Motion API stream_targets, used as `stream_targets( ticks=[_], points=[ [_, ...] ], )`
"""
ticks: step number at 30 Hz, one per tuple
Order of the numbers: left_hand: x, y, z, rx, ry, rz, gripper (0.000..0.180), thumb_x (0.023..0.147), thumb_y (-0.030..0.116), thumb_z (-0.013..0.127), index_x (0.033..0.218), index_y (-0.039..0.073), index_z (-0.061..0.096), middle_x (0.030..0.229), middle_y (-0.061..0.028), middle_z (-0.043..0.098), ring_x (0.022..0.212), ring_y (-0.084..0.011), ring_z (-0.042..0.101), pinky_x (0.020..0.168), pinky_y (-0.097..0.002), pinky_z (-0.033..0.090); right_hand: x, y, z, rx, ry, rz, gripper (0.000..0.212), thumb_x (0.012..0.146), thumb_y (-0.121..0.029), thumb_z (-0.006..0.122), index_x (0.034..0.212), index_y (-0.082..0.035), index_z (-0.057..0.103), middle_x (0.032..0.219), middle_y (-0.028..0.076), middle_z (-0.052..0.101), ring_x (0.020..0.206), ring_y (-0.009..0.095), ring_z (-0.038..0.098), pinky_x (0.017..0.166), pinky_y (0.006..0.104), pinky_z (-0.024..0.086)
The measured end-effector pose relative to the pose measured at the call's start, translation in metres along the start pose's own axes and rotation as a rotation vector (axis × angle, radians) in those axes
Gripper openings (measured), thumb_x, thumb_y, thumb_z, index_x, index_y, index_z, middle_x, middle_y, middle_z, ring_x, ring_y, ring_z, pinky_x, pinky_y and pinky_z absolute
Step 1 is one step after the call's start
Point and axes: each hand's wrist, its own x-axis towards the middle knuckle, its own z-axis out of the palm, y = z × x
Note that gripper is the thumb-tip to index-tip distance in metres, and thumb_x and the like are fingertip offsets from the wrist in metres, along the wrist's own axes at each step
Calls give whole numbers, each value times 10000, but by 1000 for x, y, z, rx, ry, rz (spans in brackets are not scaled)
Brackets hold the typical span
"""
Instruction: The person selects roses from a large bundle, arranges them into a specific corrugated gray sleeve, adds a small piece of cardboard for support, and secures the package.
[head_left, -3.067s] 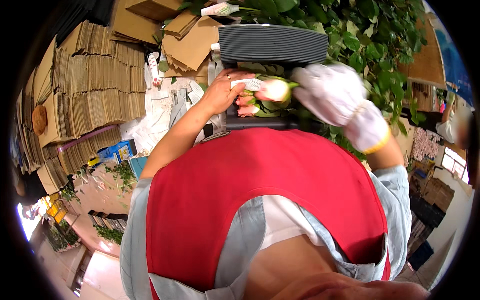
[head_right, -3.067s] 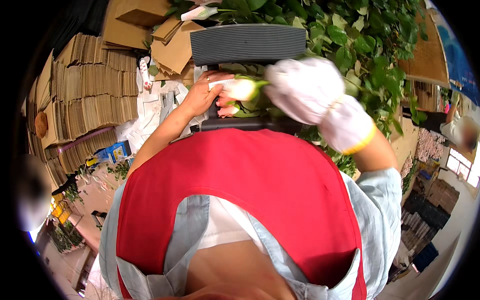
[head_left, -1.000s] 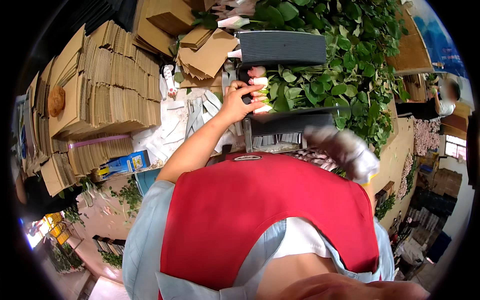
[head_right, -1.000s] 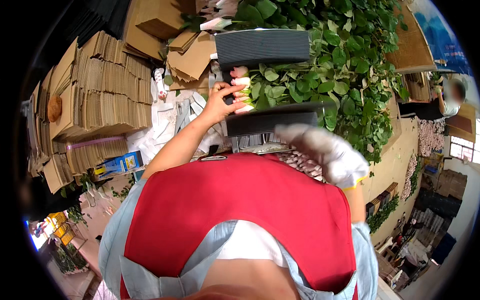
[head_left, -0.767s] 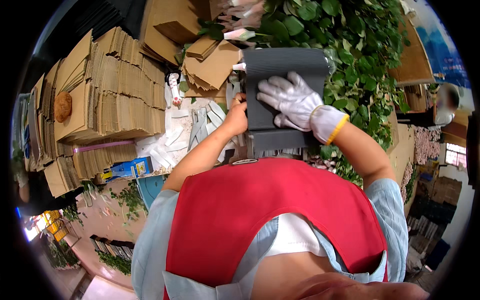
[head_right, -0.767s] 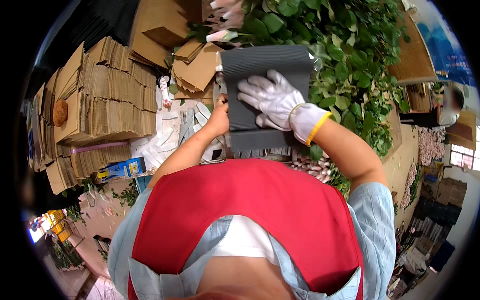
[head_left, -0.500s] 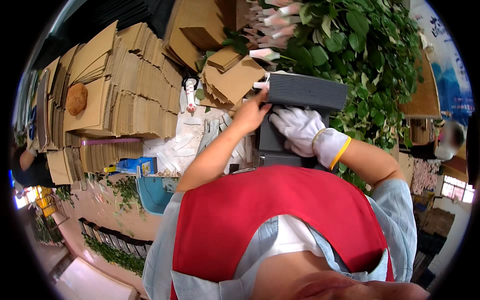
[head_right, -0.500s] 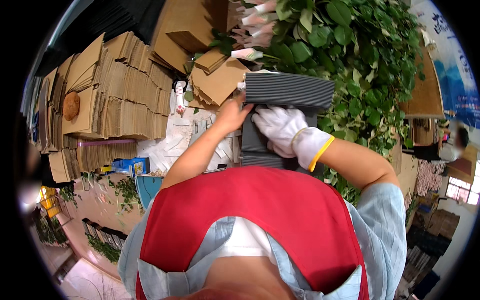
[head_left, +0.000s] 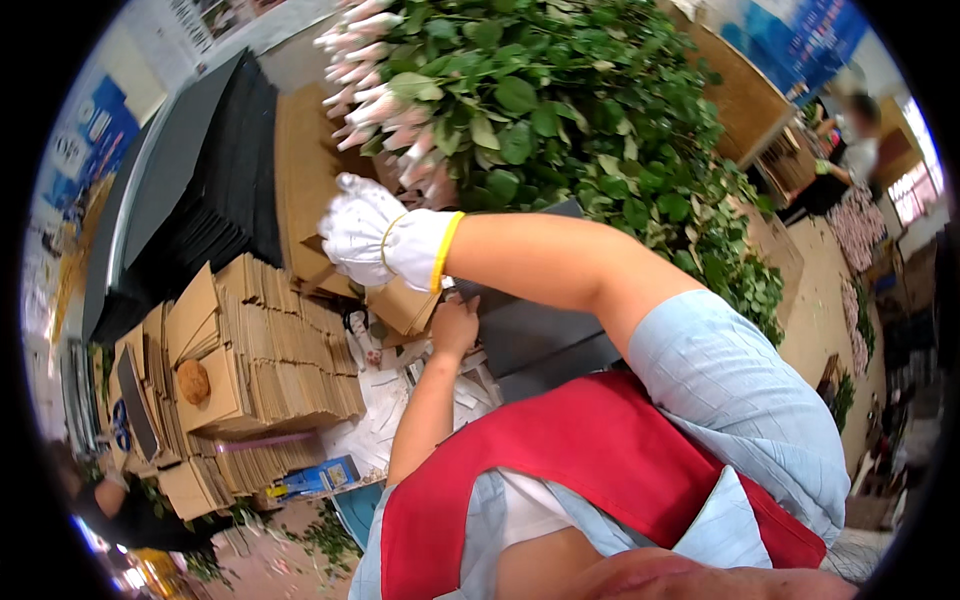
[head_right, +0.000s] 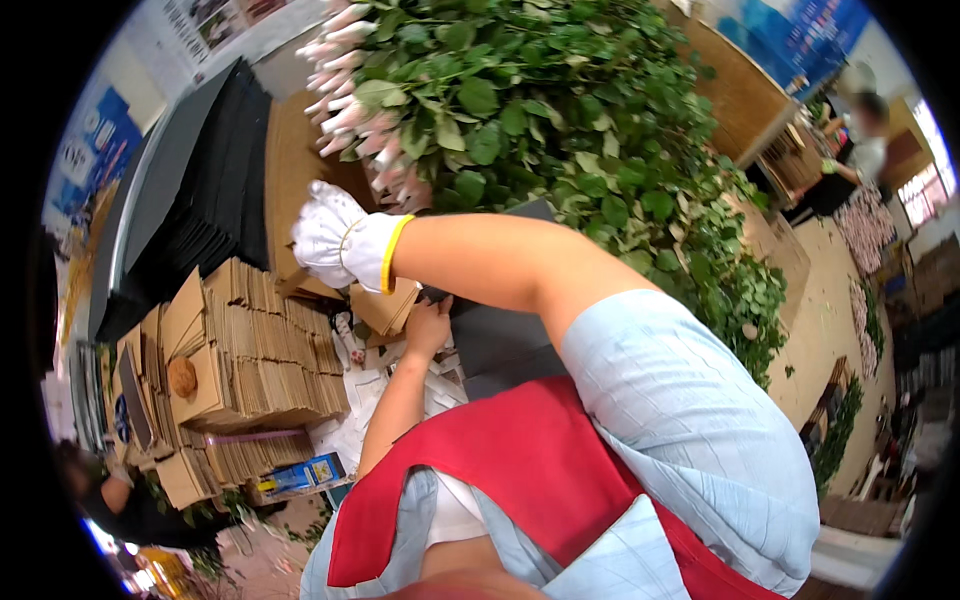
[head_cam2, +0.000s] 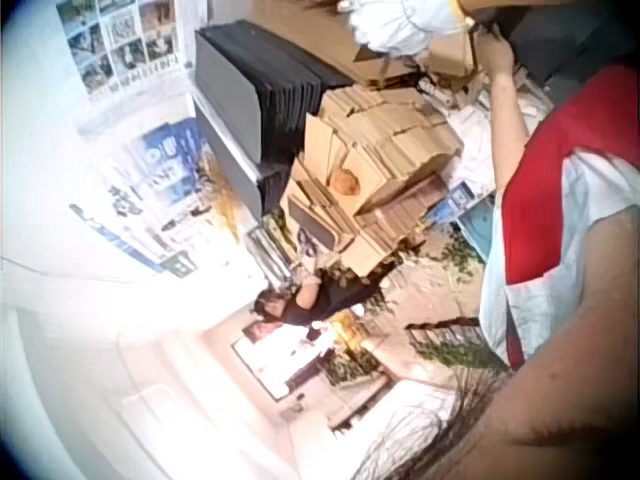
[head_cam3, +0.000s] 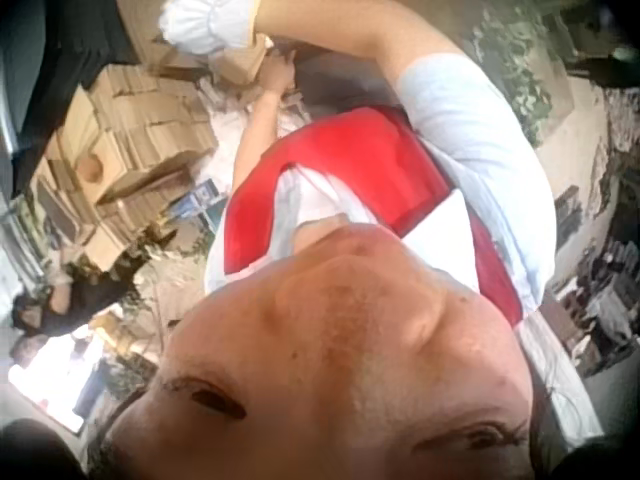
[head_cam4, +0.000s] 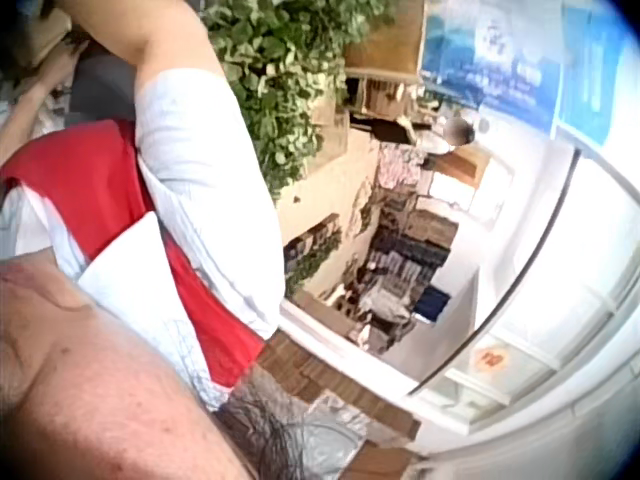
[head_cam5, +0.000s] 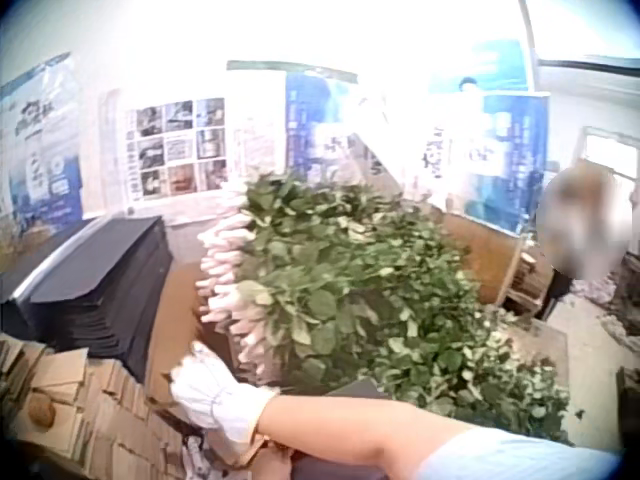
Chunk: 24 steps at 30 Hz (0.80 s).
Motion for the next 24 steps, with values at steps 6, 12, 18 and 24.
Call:
stream_targets(
  ticks=[6, 12, 18, 24],
  points=[
    [23, -37, 2, 112, 55, 162, 334, 903, 295, 549, 1126, 59, 627, 1080, -222, 638, 975, -405, 610, 853, -481, 470, -141, -32, -83, 823, -220, 357, 546, 858, -466, 612, 1151, -5, 625, 795, 126, 690, 722, 303, 674, 680, 376, 548],
    [10, -1, -18, -42, -126, 45, 342, 915, 313, 558, 1148, 67, 606, 1001, -230, 659, 978, -427, 599, 826, -470, 473, -298, 18, 20, 1768, -712, 1128, 271, 914, -261, 571, 925, 2, 635, 728, 64, 643, 584, 110, 600, 430, 240, 423],
    [4, -18, -20, -86, -119, 10, 283, 907, 297, 575, 1094, 98, 648, 975, -221, 665, 959, -429, 603, 800, -468, 479, -237, -7, 59, 926, -595, 733, 195, 840, -231, 586, 822, -45, 641, 678, 64, 618, 522, 136, 564, 404, 266, 391],
    [3, -15, -15, -61, -61, 2, 304, 878, 329, 602, 1021, 70, 671, 902, -246, 661, 906, -442, 617, 781, -491, 489, -198, 1, -15, 1464, -897, 1333, 333, 858, -364, 568, 935, -52, 655, 684, 80, 619, 534, 152, 569, 448, 259, 428]
  ],
)
